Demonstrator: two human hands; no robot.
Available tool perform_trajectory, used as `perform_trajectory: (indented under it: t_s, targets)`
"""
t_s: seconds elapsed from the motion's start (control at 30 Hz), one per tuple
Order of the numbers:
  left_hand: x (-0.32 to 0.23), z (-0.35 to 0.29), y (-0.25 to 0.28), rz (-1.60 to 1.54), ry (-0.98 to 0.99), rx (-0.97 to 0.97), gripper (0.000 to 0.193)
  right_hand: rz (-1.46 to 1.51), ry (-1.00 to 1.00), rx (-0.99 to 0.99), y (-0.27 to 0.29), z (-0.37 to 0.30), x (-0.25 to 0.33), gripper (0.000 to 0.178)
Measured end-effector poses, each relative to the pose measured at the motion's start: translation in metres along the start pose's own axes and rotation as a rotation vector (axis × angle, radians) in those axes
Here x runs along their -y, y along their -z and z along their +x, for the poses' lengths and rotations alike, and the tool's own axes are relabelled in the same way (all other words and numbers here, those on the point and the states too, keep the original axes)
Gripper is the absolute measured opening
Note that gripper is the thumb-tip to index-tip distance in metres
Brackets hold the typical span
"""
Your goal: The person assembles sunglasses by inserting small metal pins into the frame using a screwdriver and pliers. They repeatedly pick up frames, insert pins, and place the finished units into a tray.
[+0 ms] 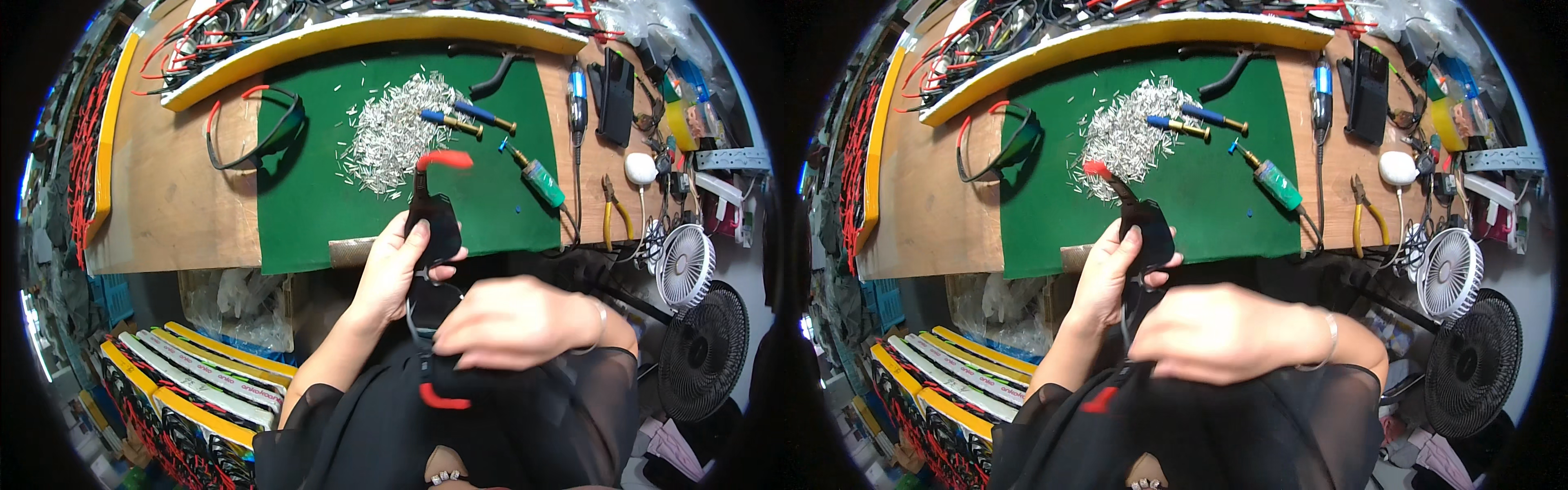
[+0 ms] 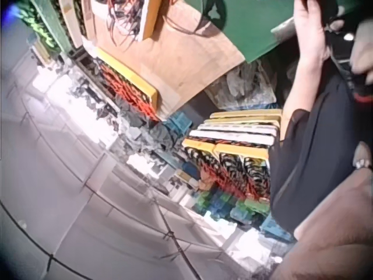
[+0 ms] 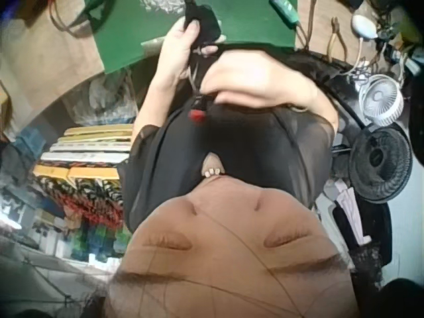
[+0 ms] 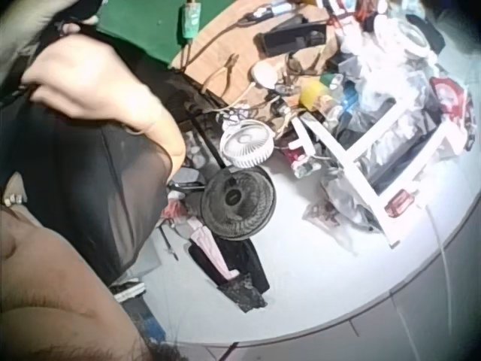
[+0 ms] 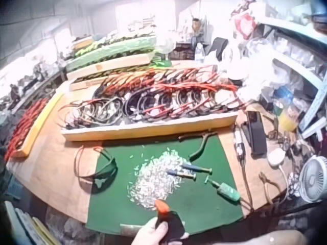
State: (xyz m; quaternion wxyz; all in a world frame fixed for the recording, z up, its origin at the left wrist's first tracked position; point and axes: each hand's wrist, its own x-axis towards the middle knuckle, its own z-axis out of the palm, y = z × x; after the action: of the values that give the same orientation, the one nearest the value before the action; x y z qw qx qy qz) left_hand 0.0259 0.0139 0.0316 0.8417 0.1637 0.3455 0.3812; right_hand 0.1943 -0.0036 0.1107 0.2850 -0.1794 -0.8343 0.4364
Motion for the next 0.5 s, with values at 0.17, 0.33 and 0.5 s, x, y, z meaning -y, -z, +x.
perform_trajectory:
  t_s: [0.17,0.33,0.5]
  targets:
    - [0.003,-0.014,0.005,0.111,0.191,0.033,0.031,-0.314,-0.43,-0.472,0.03,0.009,-0.04,0.025]
    - [0.001,-0.009,0.004,0.06,0.209,-0.024,0.03,-0.436,-0.202,-0.252,0.004,0.02,-0.054,0.027]
    - [0.0,-0.012,0.007,0.12,0.194,0.089,0.036,-0.281,-0.373,-0.383,0.021,0.025,-0.06,0.01]
